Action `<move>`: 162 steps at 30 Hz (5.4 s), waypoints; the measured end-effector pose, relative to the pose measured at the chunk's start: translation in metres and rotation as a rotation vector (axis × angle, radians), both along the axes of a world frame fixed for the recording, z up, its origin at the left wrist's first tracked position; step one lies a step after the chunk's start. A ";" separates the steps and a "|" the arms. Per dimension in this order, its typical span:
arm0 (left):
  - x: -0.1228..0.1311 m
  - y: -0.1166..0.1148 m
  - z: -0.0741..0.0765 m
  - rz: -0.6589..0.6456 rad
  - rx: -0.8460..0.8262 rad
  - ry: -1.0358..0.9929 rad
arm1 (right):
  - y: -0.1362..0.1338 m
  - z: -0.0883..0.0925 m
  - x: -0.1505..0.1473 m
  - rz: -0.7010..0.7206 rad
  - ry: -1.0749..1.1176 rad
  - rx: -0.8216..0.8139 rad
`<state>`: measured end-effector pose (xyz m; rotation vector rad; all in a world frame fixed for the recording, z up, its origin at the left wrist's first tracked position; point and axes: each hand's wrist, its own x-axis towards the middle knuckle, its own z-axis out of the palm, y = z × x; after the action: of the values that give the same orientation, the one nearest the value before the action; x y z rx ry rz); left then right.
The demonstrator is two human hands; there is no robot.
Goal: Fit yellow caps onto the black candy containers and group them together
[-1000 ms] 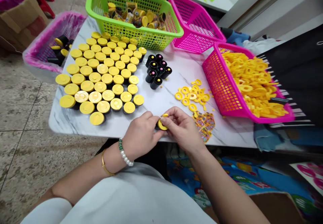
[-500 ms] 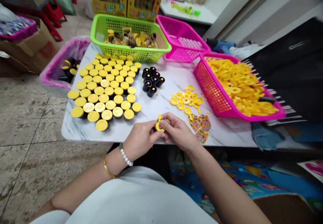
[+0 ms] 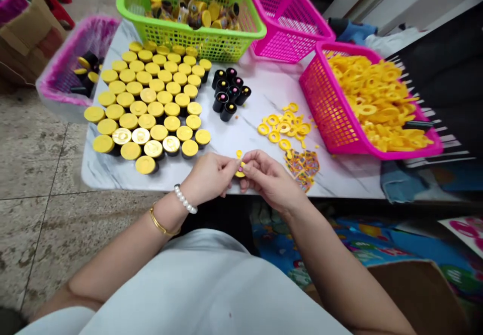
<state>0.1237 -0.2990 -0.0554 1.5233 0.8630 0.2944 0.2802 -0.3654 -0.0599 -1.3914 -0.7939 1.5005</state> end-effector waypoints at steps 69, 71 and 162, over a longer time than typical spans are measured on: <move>-0.001 -0.029 -0.034 0.188 0.811 0.185 | 0.068 0.018 0.012 0.063 -1.218 0.430; 0.000 -0.030 -0.035 0.179 0.808 0.204 | 0.039 0.023 0.012 0.157 -1.137 0.403; -0.007 -0.032 -0.028 0.178 0.757 0.005 | 0.008 0.001 0.003 -0.009 -0.282 0.088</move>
<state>0.1163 -0.3307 -0.0833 2.1385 0.9457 0.8156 0.2830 -0.3576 -0.0587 -1.5573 -1.0132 1.2614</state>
